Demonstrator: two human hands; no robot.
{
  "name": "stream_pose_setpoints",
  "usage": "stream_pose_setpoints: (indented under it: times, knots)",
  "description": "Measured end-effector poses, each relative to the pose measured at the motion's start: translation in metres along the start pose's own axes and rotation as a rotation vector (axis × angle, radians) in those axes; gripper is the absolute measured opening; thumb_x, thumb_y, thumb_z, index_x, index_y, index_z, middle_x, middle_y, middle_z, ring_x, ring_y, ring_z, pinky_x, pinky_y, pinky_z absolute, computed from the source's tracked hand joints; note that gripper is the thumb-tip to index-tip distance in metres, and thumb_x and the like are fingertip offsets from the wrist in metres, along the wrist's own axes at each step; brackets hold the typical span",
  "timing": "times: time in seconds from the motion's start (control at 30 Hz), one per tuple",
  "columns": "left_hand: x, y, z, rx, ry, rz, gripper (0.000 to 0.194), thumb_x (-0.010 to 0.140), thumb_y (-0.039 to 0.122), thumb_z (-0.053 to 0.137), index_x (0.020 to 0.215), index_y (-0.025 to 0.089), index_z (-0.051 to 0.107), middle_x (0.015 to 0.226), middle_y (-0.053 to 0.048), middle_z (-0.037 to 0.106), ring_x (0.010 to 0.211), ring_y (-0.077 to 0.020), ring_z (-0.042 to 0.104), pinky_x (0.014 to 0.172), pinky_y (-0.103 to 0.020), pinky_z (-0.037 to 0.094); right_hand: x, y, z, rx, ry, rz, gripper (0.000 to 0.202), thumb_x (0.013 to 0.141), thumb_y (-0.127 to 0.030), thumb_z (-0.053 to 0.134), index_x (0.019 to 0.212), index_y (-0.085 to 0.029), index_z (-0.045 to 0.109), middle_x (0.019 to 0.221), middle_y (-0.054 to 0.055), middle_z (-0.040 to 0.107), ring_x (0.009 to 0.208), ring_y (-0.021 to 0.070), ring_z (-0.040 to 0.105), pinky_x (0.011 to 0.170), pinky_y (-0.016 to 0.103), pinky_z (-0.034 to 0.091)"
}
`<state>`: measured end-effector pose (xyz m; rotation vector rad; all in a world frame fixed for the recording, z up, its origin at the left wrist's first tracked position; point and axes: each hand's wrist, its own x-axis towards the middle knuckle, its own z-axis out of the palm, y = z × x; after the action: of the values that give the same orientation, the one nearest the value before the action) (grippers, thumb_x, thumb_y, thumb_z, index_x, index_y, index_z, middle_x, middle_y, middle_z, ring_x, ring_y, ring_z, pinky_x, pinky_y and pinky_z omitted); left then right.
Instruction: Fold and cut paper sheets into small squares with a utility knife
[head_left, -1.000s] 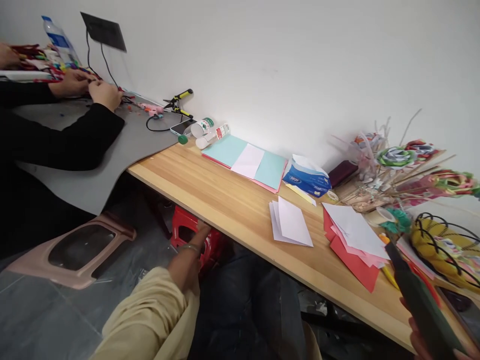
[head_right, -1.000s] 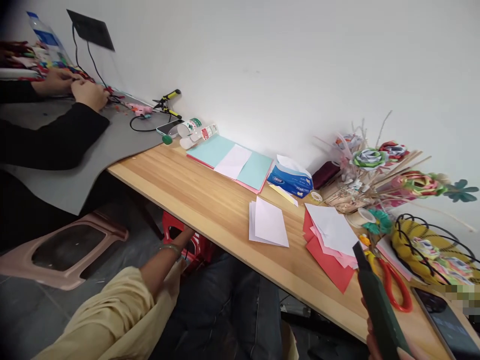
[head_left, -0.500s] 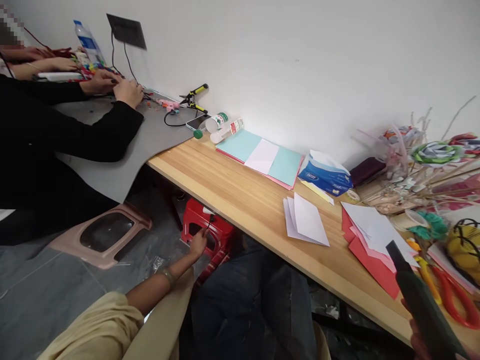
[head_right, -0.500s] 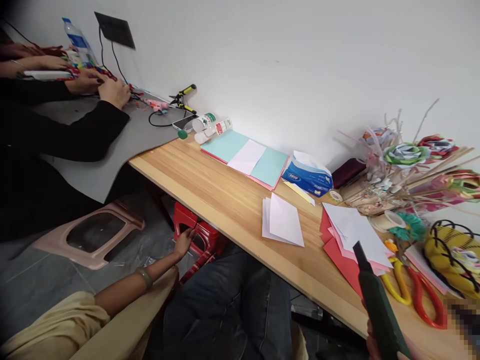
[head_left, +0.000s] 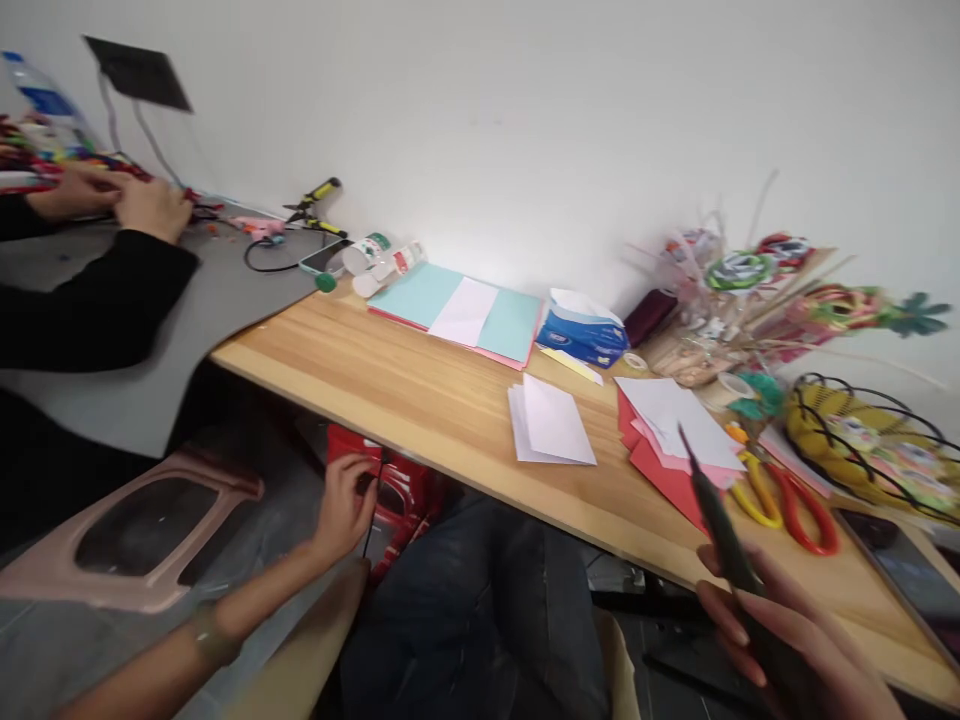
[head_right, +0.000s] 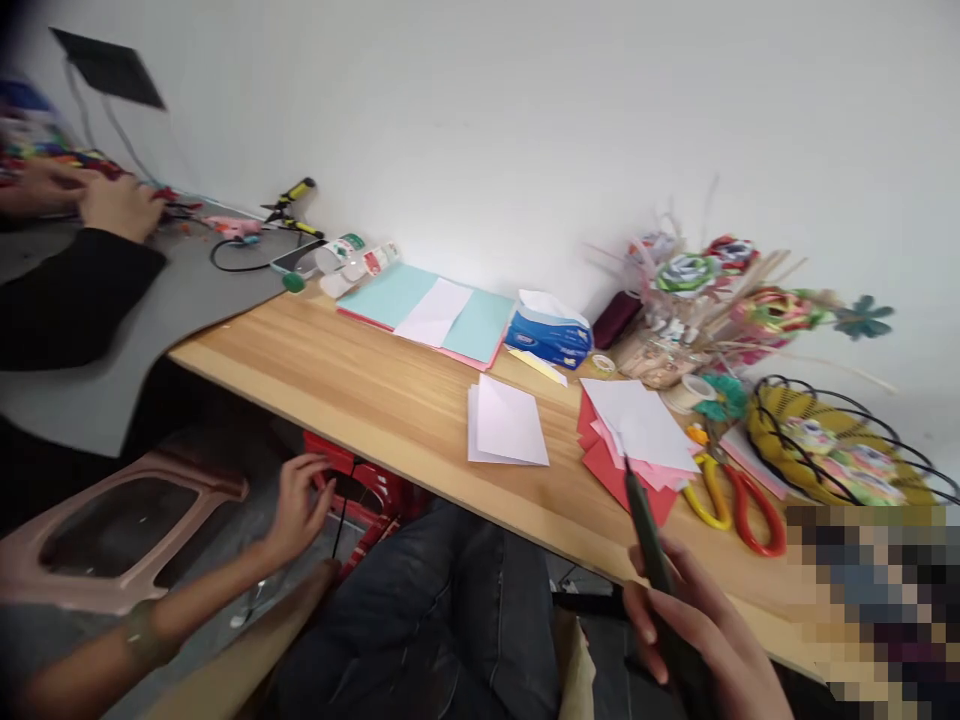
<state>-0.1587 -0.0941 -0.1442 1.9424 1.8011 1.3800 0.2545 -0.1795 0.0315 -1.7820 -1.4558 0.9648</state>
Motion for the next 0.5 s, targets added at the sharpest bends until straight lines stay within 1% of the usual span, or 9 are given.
stream_pose_setpoints:
  times: [0.07,0.13,0.17,0.2,0.23,0.3,0.37,0.4,0.5]
  knots:
    - [0.028,0.029,-0.021,-0.083,-0.004,0.214,0.007,0.086,0.026,0.053,0.090,0.023,0.057,0.095,-0.007,0.060,0.099,-0.0221,0.059,0.089,-0.044,0.049,0.005,-0.019,0.007,0.246,-0.033,0.137,0.036,0.086,-0.048,0.048,0.117,-0.029,0.045,0.057,-0.004,0.048,0.040,0.0136,0.045,0.038,0.029,0.040]
    - [0.067,0.069,-0.033,-0.162,-0.071,0.405,0.008,0.085,0.024,0.054,0.090,0.027,0.059,0.092,-0.002,0.065,0.093,-0.0178,0.062,0.087,-0.036,0.051,0.010,-0.031,0.011,0.281,-0.060,0.121,0.045,0.081,-0.046,0.058,0.118,-0.028,0.039,0.068,-0.004,0.055,0.043,0.0119,0.048,0.039,0.026,0.042]
    - [0.088,0.093,-0.033,-0.197,-0.129,0.509,0.013,0.086,0.021,0.053,0.095,0.027,0.060,0.094,-0.001,0.067,0.093,-0.0163,0.063,0.085,-0.033,0.052,0.012,-0.035,0.013,0.249,-0.065,0.090,0.048,0.080,-0.045,0.060,0.118,-0.028,0.037,0.077,-0.002,0.059,0.045,0.0115,0.050,0.042,0.027,0.045]
    - [0.108,0.118,-0.030,-0.228,-0.222,0.683,0.019,0.087,0.016,0.049,0.099,0.026,0.061,0.094,-0.002,0.068,0.093,-0.0155,0.064,0.083,-0.030,0.052,0.014,-0.036,0.013,0.191,-0.061,0.050,0.049,0.080,-0.045,0.060,0.119,-0.027,0.037,0.088,0.001,0.061,0.049,0.0116,0.053,0.046,0.028,0.048]
    - [0.127,0.144,-0.023,-0.257,-0.287,0.769,0.023,0.089,0.013,0.045,0.100,0.024,0.061,0.095,-0.002,0.069,0.094,-0.0148,0.064,0.084,-0.030,0.051,0.016,-0.035,0.013,0.118,-0.047,0.006,0.048,0.080,-0.045,0.059,0.119,-0.027,0.038,0.097,0.004,0.061,0.053,0.0122,0.056,0.051,0.030,0.051]
    - [0.156,0.189,0.002,-0.251,-0.459,0.787,0.029,0.092,0.012,0.036,0.100,0.021,0.062,0.100,-0.002,0.069,0.096,-0.0133,0.063,0.085,-0.027,0.050,0.018,-0.030,0.011,-0.053,0.002,-0.084,0.044,0.082,-0.044,0.056,0.119,-0.025,0.042,0.108,0.007,0.061,0.062,0.0147,0.061,0.060,0.032,0.054]
    - [0.170,0.219,0.036,-0.118,-0.751,0.741,0.033,0.093,0.012,0.033,0.106,0.019,0.063,0.113,-0.003,0.067,0.107,-0.0127,0.060,0.093,-0.025,0.046,0.018,-0.022,0.007,-0.226,0.055,-0.155,0.039,0.085,-0.041,0.052,0.119,-0.023,0.044,0.103,0.007,0.064,0.064,0.0165,0.063,0.063,0.033,0.054]
    - [0.171,0.226,0.053,-0.012,-0.865,0.701,0.035,0.094,0.013,0.031,0.114,0.018,0.060,0.122,-0.003,0.063,0.115,-0.0126,0.056,0.098,-0.025,0.042,0.017,-0.017,0.004,-0.309,0.080,-0.189,0.037,0.086,-0.039,0.050,0.120,-0.022,0.044,0.098,0.006,0.066,0.063,0.0168,0.064,0.063,0.032,0.054]
    - [0.161,0.225,0.093,0.085,-0.939,0.685,0.040,0.097,0.024,0.032,0.129,0.009,0.049,0.140,-0.013,0.048,0.132,-0.0212,0.040,0.108,-0.035,0.032,0.013,-0.004,-0.003,-0.549,0.135,-0.309,0.037,0.092,-0.031,0.040,0.129,-0.025,0.040,0.103,0.007,0.066,0.069,0.0171,0.067,0.058,0.028,0.053]
